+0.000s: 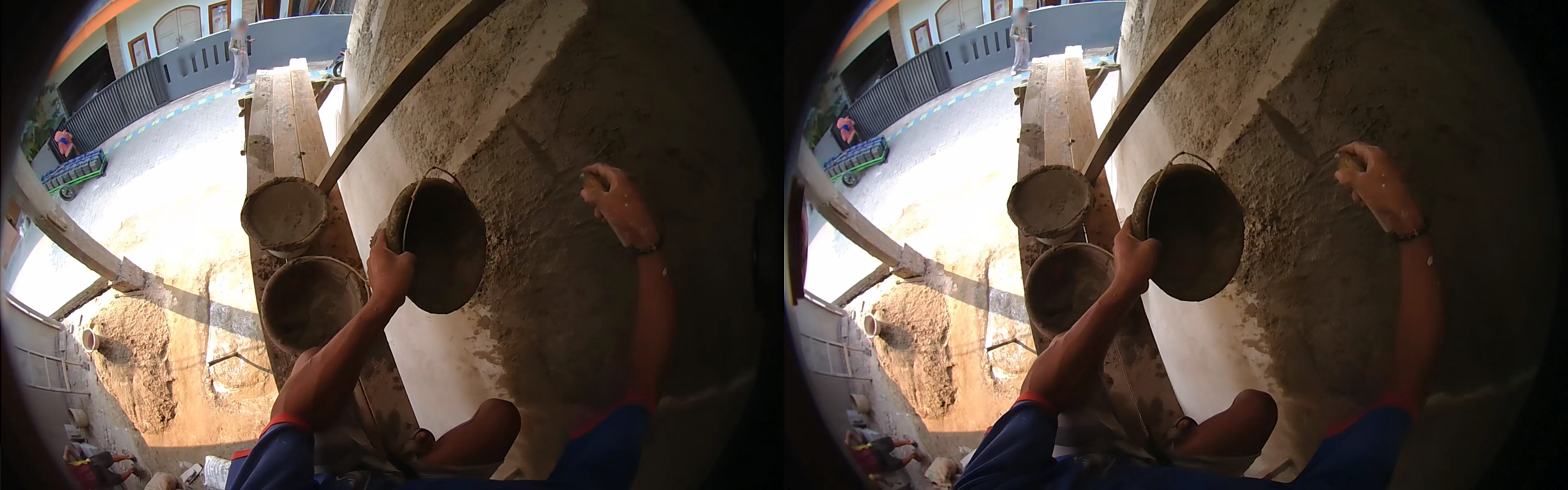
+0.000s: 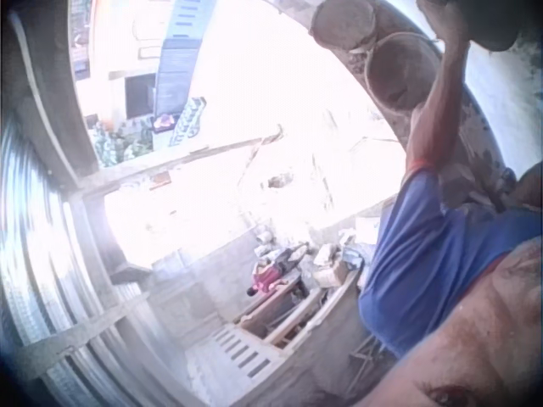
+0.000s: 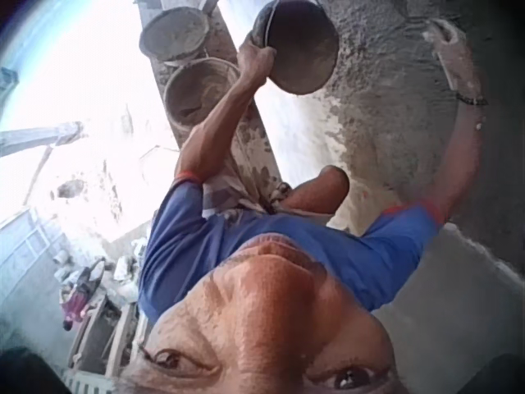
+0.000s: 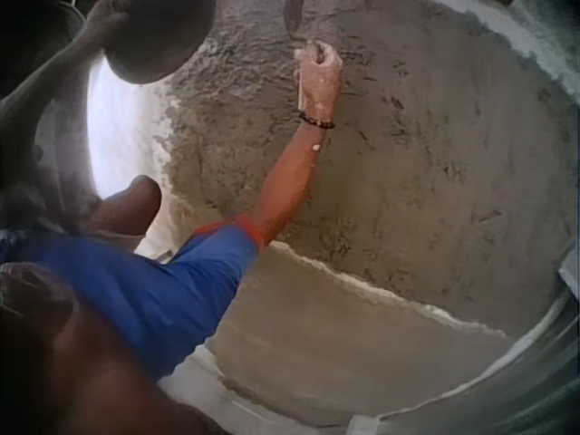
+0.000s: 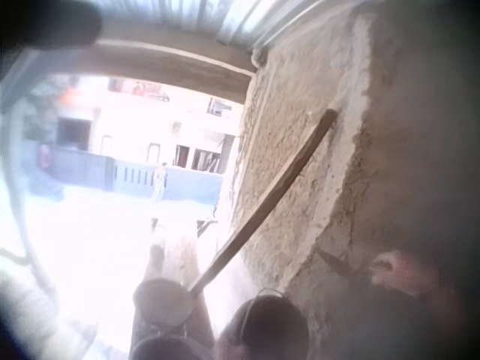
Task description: The person applies wet plaster to a concrete wall using a trowel and then uses a wooden straightedge to level and smooth the surface.
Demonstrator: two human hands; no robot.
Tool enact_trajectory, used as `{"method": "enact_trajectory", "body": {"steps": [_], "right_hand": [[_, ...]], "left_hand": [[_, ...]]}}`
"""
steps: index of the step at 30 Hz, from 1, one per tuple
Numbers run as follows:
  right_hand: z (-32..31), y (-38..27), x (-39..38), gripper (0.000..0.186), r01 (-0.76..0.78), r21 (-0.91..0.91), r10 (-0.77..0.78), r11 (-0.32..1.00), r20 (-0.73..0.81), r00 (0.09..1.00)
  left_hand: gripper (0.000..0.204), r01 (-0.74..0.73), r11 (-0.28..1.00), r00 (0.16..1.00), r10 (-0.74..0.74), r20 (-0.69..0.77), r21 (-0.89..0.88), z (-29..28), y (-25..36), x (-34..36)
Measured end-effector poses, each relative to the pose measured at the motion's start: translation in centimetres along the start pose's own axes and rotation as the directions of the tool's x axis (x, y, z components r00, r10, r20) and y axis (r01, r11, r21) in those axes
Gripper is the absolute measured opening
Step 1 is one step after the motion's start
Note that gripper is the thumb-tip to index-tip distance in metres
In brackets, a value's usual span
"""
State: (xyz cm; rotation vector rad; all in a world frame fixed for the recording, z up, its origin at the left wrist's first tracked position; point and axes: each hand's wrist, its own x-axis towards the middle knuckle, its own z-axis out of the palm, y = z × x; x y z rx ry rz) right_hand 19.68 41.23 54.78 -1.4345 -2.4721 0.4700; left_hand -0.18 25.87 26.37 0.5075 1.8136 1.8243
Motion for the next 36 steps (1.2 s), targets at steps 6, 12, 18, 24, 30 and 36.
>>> {"method": "enact_trajectory", "body": {"steps": [6, 12, 18, 24, 30, 36], "right_hand": [[12.3, 6.0, -2.4, 0.023, 0.627, -0.665, -0.756, 0.405, 0.142, 0.639], [19.6, 6.8, -1.8, 0.025, 0.528, -0.795, -0.571, 0.297, 0.296, 0.766], [20.8, 9.9, -4.2, 0.021, 0.527, -0.399, -0.363, 0.751, 0.417, 0.833], [22.9, 10.4, -6.5, 0.034, 0.566, 0.005, -0.549, 0.825, 0.245, 0.799], [18.1, 8.9, -6.0, 0.038, 0.421, 0.096, -0.431, 0.902, 0.144, 0.891], [8.6, 4.5, -5.4, 0.041, 0.593, -0.028, -0.593, 0.805, -0.058, 0.803]], "left_hand": [[0.053, -0.044, 0.995, 0.997, 0.039, 0.064, 0.093, 0.3, 0.3, -0.5], [0.055, -0.140, 0.974, 0.986, 0.121, 0.111, 0.181, 1.1, 1.5, -2.0], [0.055, -0.127, 0.972, 0.985, 0.100, 0.140, 0.198, 1.5, 3.2, -3.3], [0.051, -0.189, 0.970, 0.969, 0.159, 0.189, 0.155, 1.2, 2.2, -2.9], [0.048, -0.073, 0.972, 0.976, 0.115, 0.182, -0.224, 0.6, 3.6, -3.0], [0.050, -0.042, 0.938, 0.979, 0.107, 0.171, -0.344, -1.4, 3.8, -2.5]]}}
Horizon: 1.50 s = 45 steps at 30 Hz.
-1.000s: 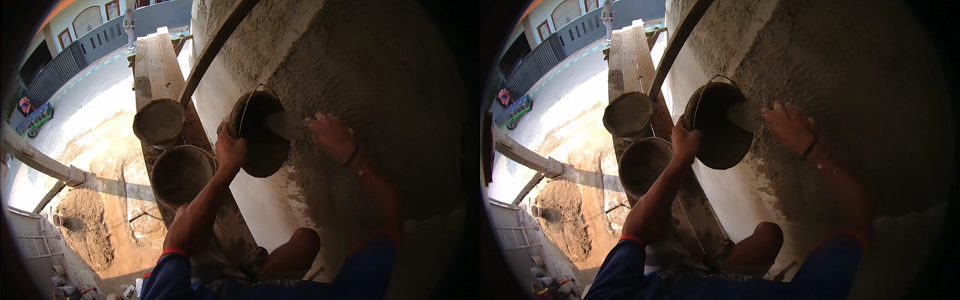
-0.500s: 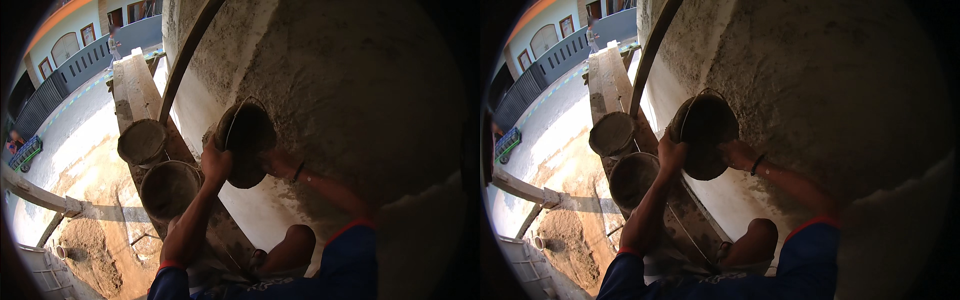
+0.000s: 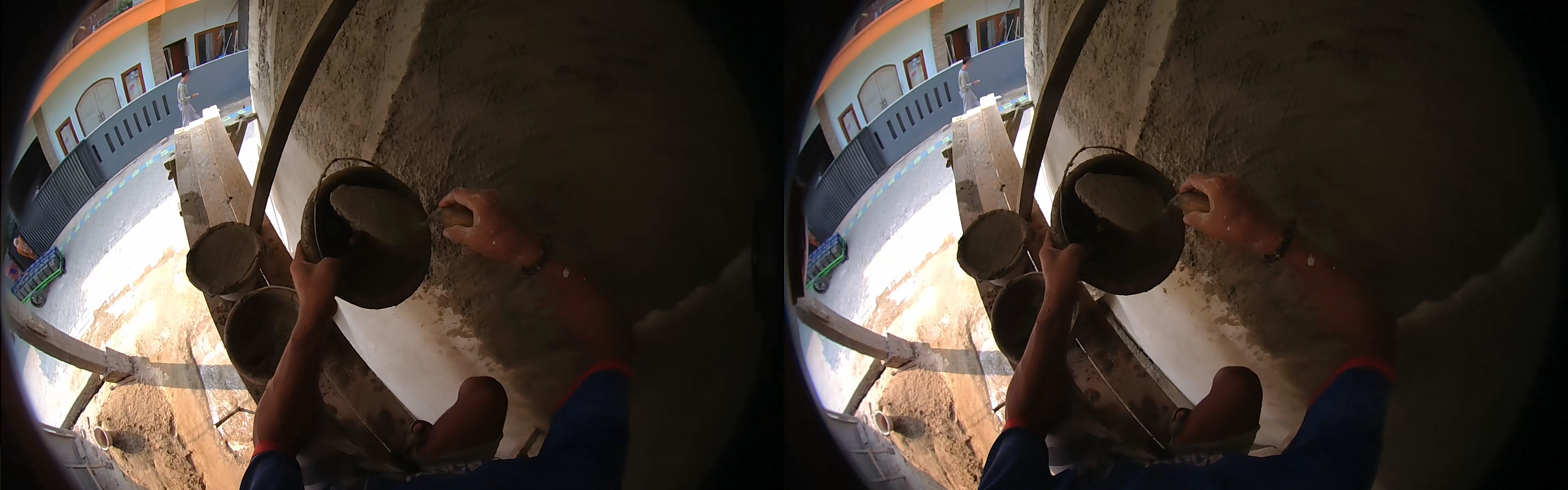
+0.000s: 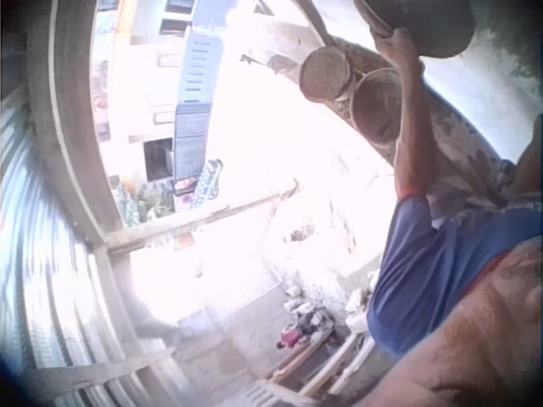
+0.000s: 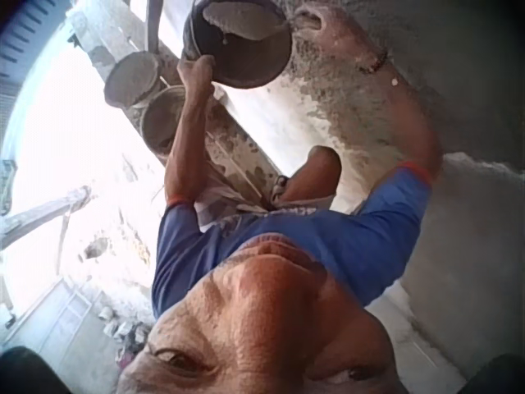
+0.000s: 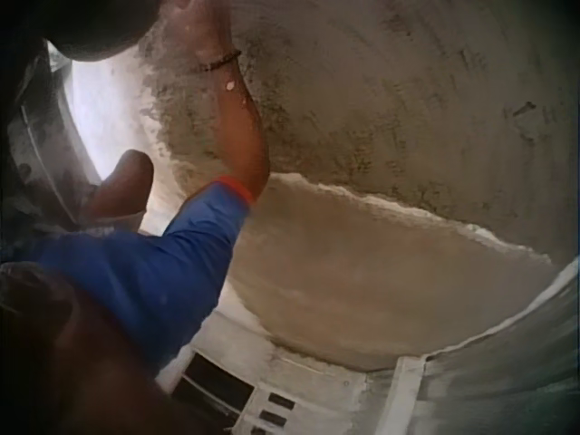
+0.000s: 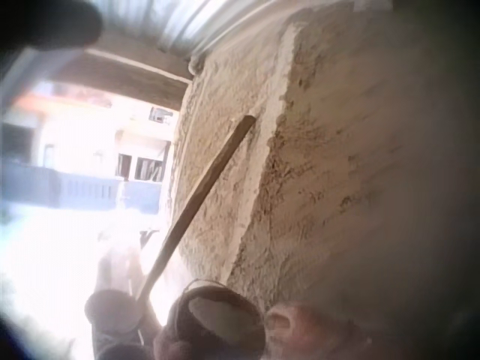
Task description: The person applies wet plaster to a concrete wall using a trowel and then uses a wooden straightedge to level and smooth the surface.
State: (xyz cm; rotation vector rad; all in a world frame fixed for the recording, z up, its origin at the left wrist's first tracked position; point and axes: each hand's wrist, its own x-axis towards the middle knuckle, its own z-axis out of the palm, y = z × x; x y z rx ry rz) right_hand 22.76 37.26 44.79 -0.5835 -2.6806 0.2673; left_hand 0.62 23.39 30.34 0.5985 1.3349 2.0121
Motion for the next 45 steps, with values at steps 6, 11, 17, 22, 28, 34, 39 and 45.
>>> {"method": "enact_trajectory", "body": {"steps": [6, 11, 17, 22, 28, 34, 39, 45], "right_hand": [[-10.2, -2.8, 1.1, 0.039, -0.055, -0.048, 0.055, 0.997, 0.002, 0.998], [-17.5, 5.2, 3.0, 0.032, -0.411, -0.106, 0.367, 0.906, -0.289, 0.884], [-23.6, 0.9, 1.0, 0.033, -0.415, -0.208, 0.266, 0.886, -0.506, 0.821], [-13.5, 2.4, -4.7, 0.041, -0.175, -0.297, 0.227, 0.939, 0.153, 0.962], [0.8, -0.8, -6.0, 0.018, 0.138, -0.694, 0.016, 0.707, 0.210, 0.978], [3.0, 1.2, -6.3, 0.012, 0.110, -0.622, 0.089, 0.775, 0.280, 0.956], [5.1, 1.5, -9.1, 0.023, -0.033, -0.261, 0.124, 0.965, 0.341, 0.932], [5.2, 1.1, -9.5, 0.040, -0.145, 0.118, 0.123, 0.982, 0.172, 0.977]], "left_hand": [[0.051, -0.022, 1.000, 1.000, 0.022, 0.001, 0.022, 0.4, -0.3, -0.1], [0.051, 0.056, 0.998, 0.998, -0.058, 0.038, 0.031, 0.7, -1.1, -0.8], [0.051, 0.025, 0.998, 0.999, -0.028, 0.042, 0.064, 1.2, -2.1, -0.7], [0.051, -0.045, 0.984, 0.992, 0.024, 0.124, 0.171, 3.6, -1.7, -1.9], [0.052, -0.153, 0.878, 0.980, 0.076, 0.183, 0.454, 5.4, 1.6, -2.6], [0.048, -0.167, 0.876, 0.963, 0.046, 0.266, 0.452, 6.4, 3.7, -2.4], [0.047, -0.201, 0.808, 0.965, 0.065, 0.255, 0.553, 7.3, 4.8, -3.5], [0.051, -0.085, 0.932, 0.972, 0.000, 0.234, 0.352, 7.3, 4.0, -3.1]]}}
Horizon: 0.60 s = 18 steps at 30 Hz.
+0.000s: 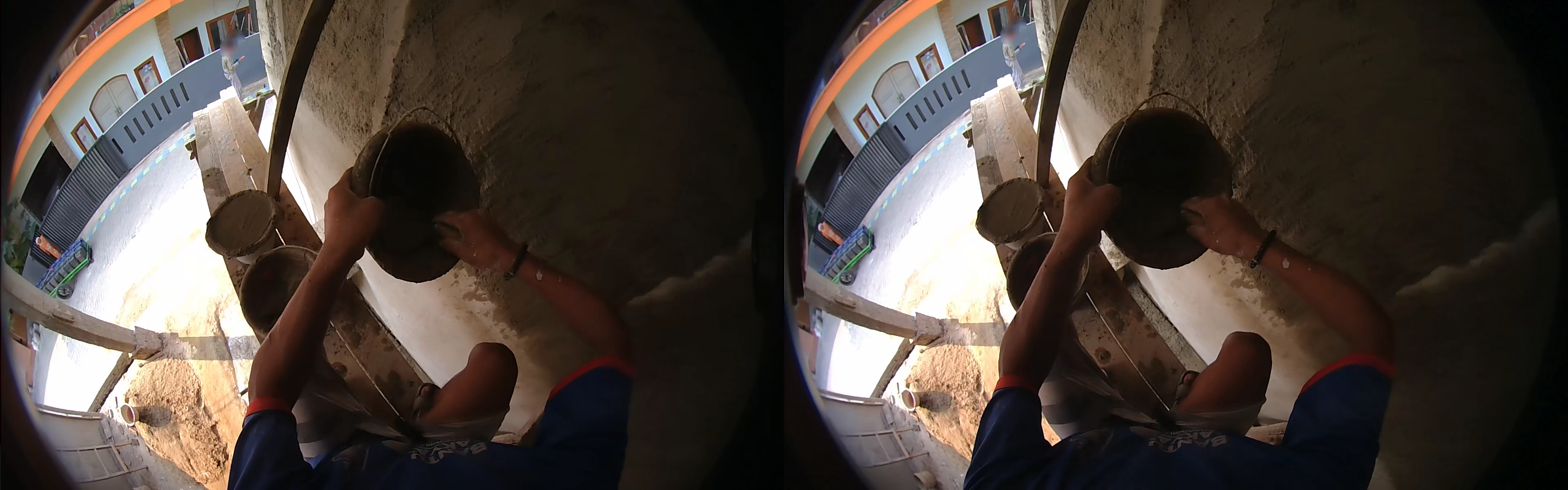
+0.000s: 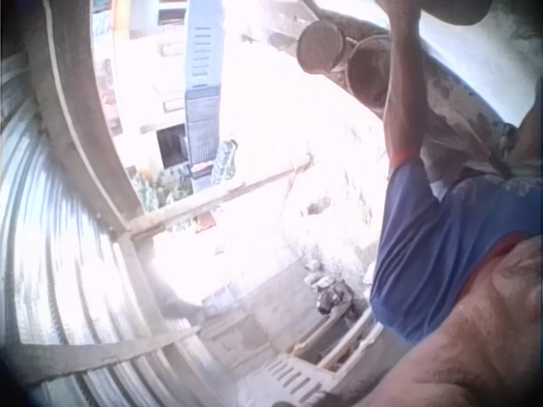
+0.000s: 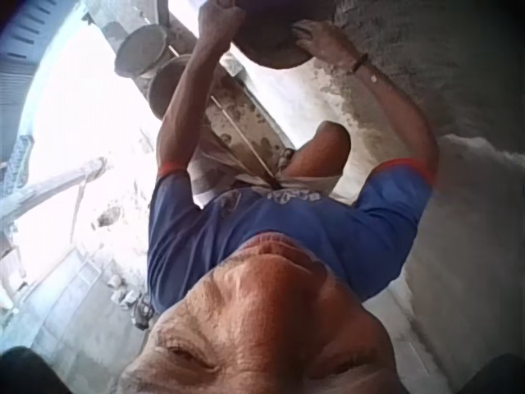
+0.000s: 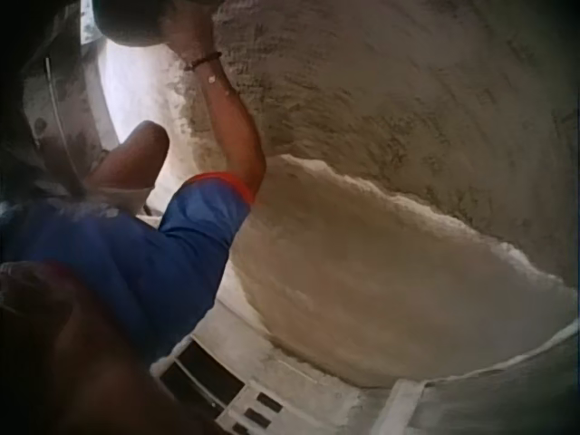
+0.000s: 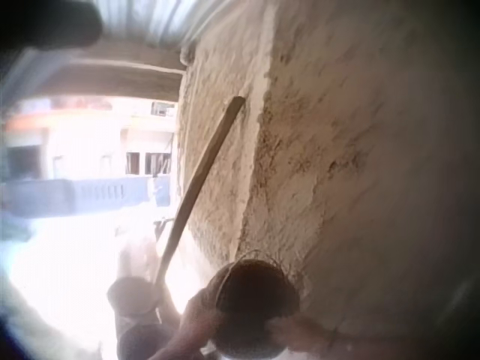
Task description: The person applies wet plaster to a concrete wall using a trowel and then uses a wooden straightedge to level and smooth the surface.
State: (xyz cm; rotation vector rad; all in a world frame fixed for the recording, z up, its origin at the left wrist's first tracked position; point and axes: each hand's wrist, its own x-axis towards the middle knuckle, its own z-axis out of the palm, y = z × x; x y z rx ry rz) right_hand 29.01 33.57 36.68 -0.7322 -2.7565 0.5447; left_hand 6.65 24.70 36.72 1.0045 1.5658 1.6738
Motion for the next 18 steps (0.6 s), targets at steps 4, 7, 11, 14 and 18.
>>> {"method": "enact_trajectory", "body": {"steps": [4, 7, 11, 14, 18], "right_hand": [[-4.5, -1.9, 0.6, 0.040, 0.031, -0.070, -0.039, 0.997, -0.116, 0.992], [-11.0, -3.2, -0.6, 0.041, 0.042, -0.199, -0.072, 0.979, -0.146, 0.987], [-17.0, -6.7, 0.1, 0.040, 0.089, -0.280, -0.139, 0.956, -0.164, 0.977], [-21.2, -9.3, -0.2, 0.038, -0.199, -0.045, 0.194, 0.979, -0.100, 0.976], [-28.1, -2.7, 0.6, 0.041, -0.133, -0.373, -0.050, 0.918, -0.442, 0.895]], "left_hand": [[0.050, 0.005, 0.962, 1.000, -0.002, 0.011, -0.274, -2.0, 1.7, -0.3], [0.052, 0.022, 0.930, 0.999, -0.012, 0.030, -0.366, -1.1, 1.6, 0.2], [0.055, -0.037, 0.954, 0.999, 0.025, -0.043, -0.299, -4.3, 2.4, 0.3], [0.057, -0.050, 0.945, 0.998, 0.037, -0.046, -0.322, -4.0, 2.6, 0.2], [0.058, -0.027, 0.936, 0.999, 0.014, -0.039, -0.351, -3.5, 1.6, -0.7]]}}
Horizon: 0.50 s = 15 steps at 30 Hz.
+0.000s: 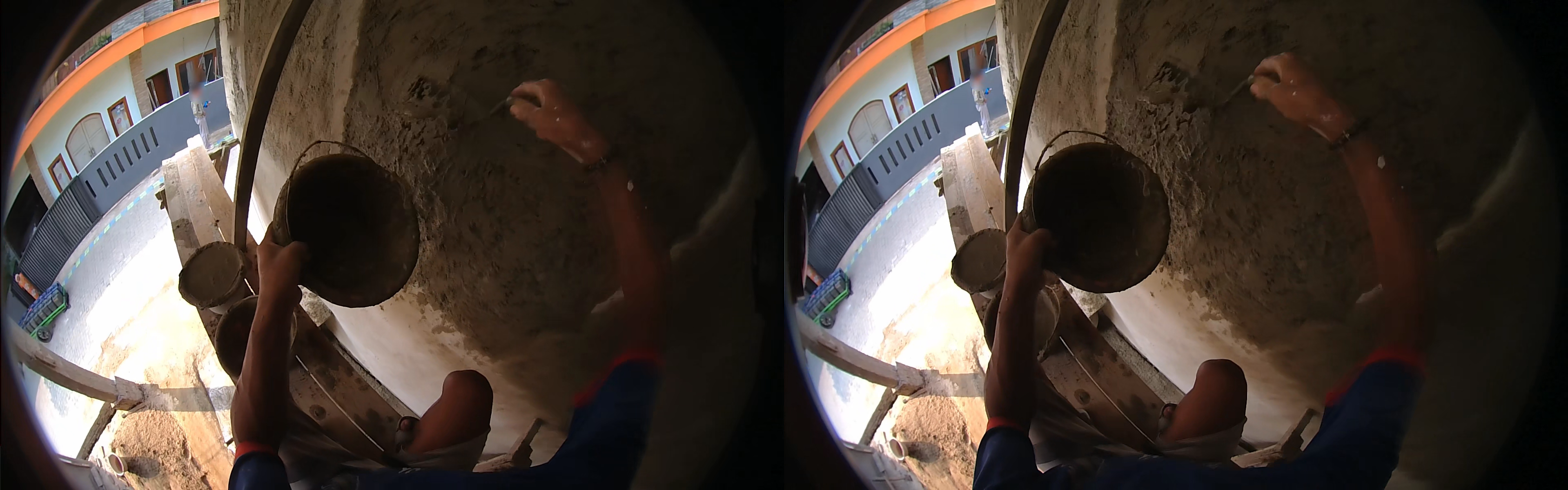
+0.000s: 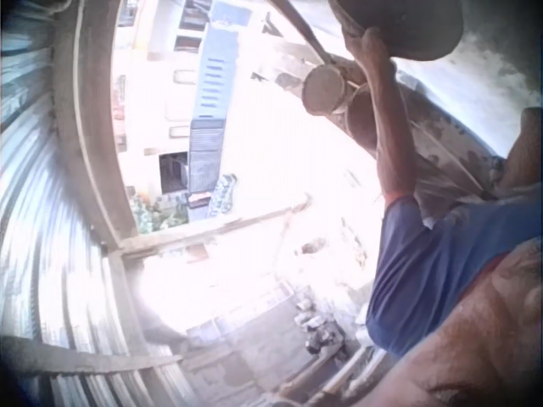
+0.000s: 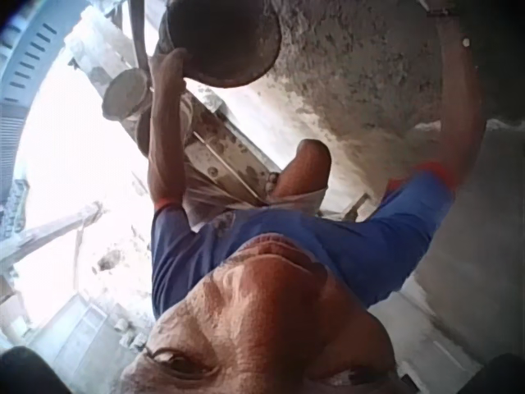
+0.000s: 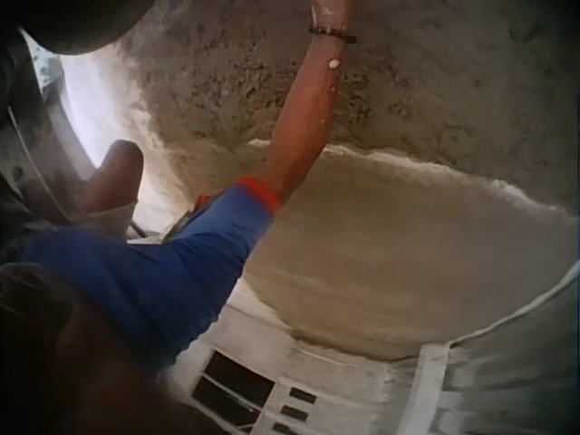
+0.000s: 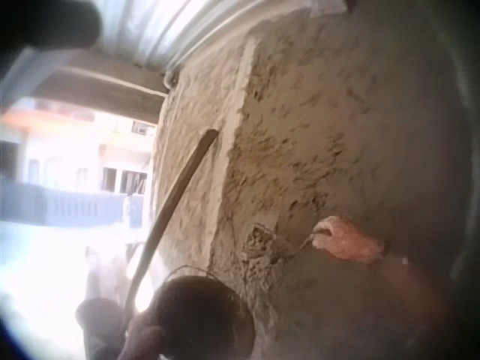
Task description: The person applies wet plaster to a concrete wall using a trowel and then uses a wooden straightedge to level and smooth the surface.
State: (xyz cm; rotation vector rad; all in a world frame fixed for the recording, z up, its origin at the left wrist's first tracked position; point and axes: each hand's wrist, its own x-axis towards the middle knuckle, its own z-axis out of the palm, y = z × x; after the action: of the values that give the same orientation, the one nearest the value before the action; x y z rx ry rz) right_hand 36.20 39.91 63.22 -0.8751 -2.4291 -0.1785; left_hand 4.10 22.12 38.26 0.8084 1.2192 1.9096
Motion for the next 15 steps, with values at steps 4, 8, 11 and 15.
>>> {"method": "enact_trajectory", "body": {"steps": [4, 8, 11, 15], "right_hand": [[-9.7, 1.3, 2.6, 0.047, -0.234, 0.001, 0.225, 0.972, -0.271, 0.936], [-6.9, -2.7, 0.3, 0.046, -0.348, 0.043, 0.347, 0.936, 0.036, 0.937], [0.3, -3.5, -3.3, 0.043, -0.257, 0.014, 0.238, 0.966, 0.337, 0.911], [10.1, -3.7, -7.6, 0.034, 0.375, -0.123, -0.302, 0.919, 0.392, 0.869]], "left_hand": [[0.054, 0.068, 0.994, 0.998, -0.066, -0.019, 0.084, 1.6, -1.4, 0.1], [0.054, 0.054, 0.998, 0.998, -0.055, 0.035, 0.033, 0.0, -4.2, 0.9], [0.053, 0.045, 0.991, 0.999, -0.044, -0.012, 0.125, 0.7, -2.4, 0.4], [0.052, -0.007, 0.966, 1.000, 0.009, -0.005, 0.257, 1.7, -2.9, 0.8]]}}
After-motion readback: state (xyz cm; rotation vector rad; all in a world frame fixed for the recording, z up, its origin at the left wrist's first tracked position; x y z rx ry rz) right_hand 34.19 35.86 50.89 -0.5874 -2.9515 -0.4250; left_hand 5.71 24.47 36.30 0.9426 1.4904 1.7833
